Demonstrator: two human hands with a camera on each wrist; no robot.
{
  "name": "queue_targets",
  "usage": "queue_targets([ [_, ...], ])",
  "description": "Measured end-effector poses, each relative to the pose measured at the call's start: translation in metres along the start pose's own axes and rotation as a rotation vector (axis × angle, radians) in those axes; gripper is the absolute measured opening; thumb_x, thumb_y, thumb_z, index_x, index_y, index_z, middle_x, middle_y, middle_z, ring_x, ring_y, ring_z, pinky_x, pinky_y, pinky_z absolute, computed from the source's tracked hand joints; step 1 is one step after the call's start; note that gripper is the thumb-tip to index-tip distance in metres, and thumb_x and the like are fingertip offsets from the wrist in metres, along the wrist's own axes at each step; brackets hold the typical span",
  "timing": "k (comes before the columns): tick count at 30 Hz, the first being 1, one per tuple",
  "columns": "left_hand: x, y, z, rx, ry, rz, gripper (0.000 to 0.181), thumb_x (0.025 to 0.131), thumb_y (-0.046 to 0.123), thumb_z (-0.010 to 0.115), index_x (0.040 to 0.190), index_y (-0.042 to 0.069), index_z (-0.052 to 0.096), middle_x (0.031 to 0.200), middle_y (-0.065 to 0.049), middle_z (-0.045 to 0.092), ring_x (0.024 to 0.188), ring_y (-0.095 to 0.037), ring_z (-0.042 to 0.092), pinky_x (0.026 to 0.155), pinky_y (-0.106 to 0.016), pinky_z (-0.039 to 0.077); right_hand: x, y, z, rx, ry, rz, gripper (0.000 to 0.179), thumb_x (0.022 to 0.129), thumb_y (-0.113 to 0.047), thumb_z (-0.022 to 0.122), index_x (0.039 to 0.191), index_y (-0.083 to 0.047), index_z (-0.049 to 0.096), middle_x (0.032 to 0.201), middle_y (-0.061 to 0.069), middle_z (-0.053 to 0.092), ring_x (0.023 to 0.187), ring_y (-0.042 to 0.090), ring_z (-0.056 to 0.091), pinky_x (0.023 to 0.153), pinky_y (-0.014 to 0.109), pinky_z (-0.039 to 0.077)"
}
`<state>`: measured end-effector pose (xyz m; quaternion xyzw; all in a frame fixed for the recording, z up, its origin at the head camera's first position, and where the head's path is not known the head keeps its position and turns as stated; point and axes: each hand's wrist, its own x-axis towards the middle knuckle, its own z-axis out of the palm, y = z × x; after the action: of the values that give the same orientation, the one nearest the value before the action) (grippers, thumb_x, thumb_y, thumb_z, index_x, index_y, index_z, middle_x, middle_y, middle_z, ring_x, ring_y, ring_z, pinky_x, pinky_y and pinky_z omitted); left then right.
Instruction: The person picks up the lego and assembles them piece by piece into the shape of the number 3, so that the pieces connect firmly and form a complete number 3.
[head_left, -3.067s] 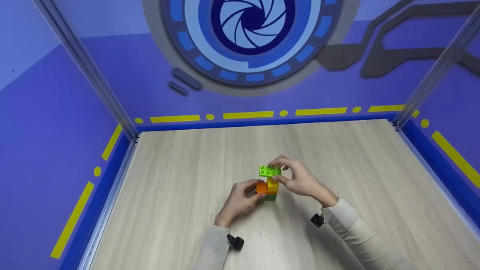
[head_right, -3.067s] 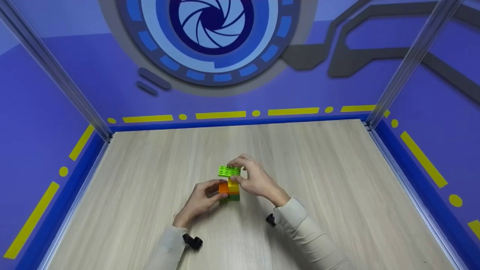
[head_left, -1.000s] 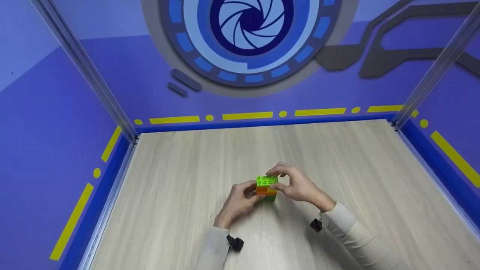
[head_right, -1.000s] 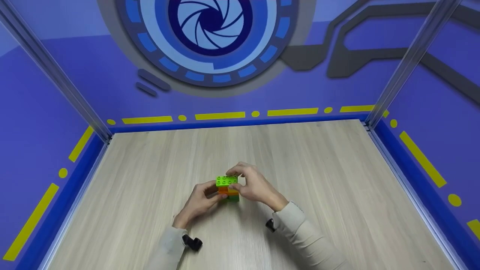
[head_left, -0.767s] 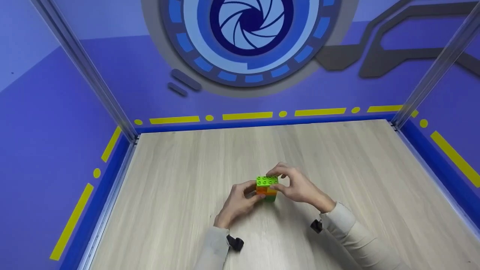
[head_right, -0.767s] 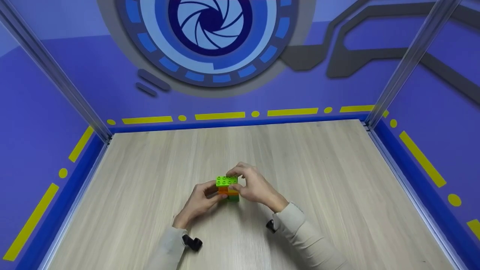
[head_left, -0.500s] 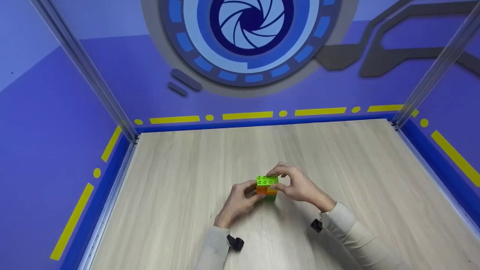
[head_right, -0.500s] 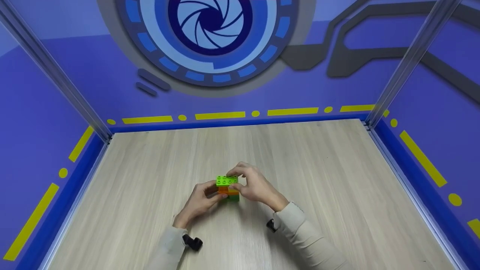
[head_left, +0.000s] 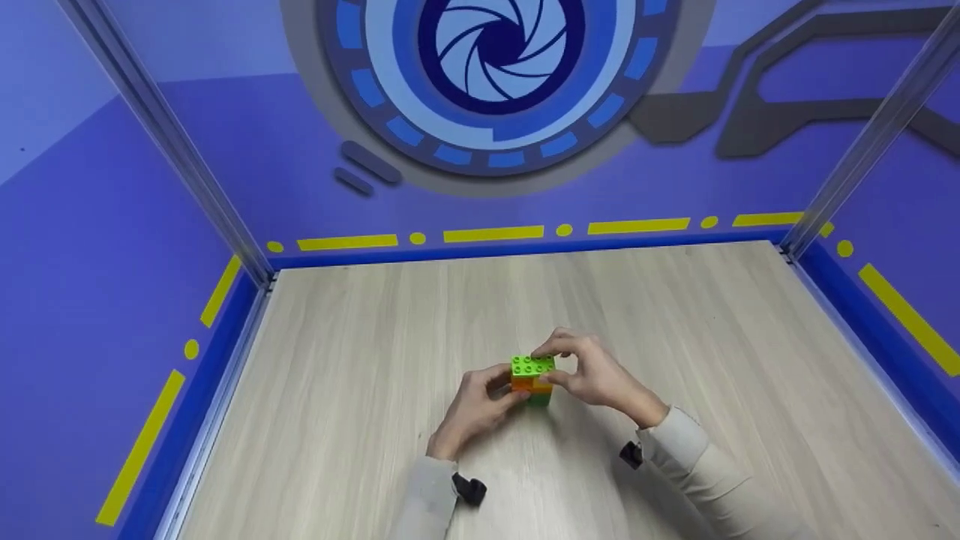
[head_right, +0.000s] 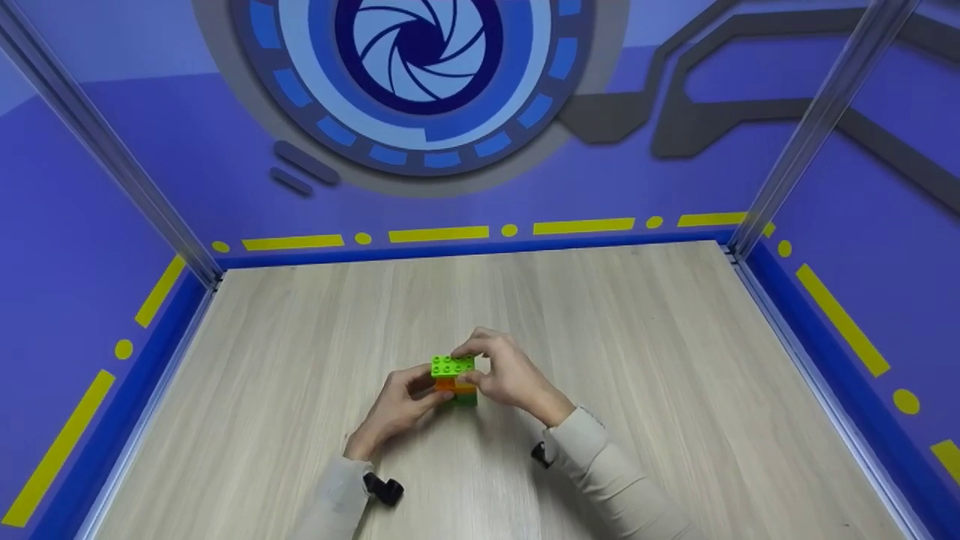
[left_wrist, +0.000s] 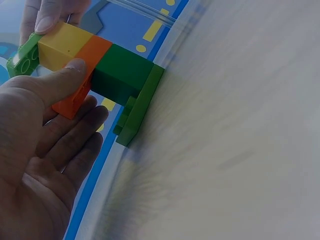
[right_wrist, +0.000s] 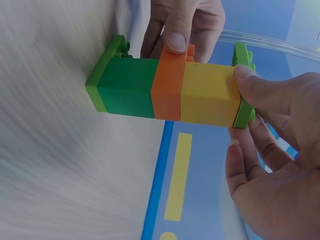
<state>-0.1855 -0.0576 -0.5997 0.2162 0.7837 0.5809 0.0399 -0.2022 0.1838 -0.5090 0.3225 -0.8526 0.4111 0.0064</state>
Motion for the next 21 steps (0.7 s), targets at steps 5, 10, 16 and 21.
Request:
queue_targets([
  [5,-0.0007,0.0007,-0.0008,-0.004,-0.003,-0.009,0.042,0.099,0.026,0.078,0.141,0.020,0.070,0.138,0.003,0.072,0.132,-0.017,0.066,0.111,-0.033,0.052,-0.0003,0.0038,0.0029,0.026,0.022,0.004,0.031,0.087,-0.009,0.088,0.115,-0.021,0.082,0.110,-0.008,0.076,0.101,0.016,0.066,0.088,0.046,0.054],
  [10,-0.0012,0.0013,-0.0004,0.002,0.001,-0.009,0.043,0.099,0.025,0.078,0.141,0.019,0.069,0.140,0.002,0.071,0.133,-0.018,0.066,0.112,-0.034,0.051,-0.0009,0.0039,0.0037,0.033,0.025,0.004,0.031,0.087,-0.007,0.088,0.115,-0.019,0.082,0.111,-0.007,0.076,0.103,0.017,0.068,0.089,0.044,0.054],
  [16,-0.0013,0.0011,-0.0003,0.008,-0.004,-0.011,0.043,0.100,0.027,0.078,0.142,0.019,0.069,0.141,0.002,0.071,0.134,-0.019,0.065,0.113,-0.034,0.051,0.0005,0.0009,0.0028,0.003,0.018,0.011,0.031,0.087,-0.007,0.088,0.115,-0.018,0.082,0.110,-0.007,0.076,0.103,0.017,0.069,0.090,0.049,0.056],
  [21,-0.0007,0.0016,-0.0001,0.006,-0.005,-0.007,0.043,0.099,0.028,0.078,0.141,0.021,0.070,0.139,0.004,0.071,0.133,-0.017,0.066,0.112,-0.033,0.052,0.0008,0.0009,0.0014,-0.011,0.018,0.008,0.031,0.087,-0.007,0.088,0.115,-0.017,0.083,0.108,-0.007,0.077,0.101,0.016,0.069,0.088,0.045,0.055],
])
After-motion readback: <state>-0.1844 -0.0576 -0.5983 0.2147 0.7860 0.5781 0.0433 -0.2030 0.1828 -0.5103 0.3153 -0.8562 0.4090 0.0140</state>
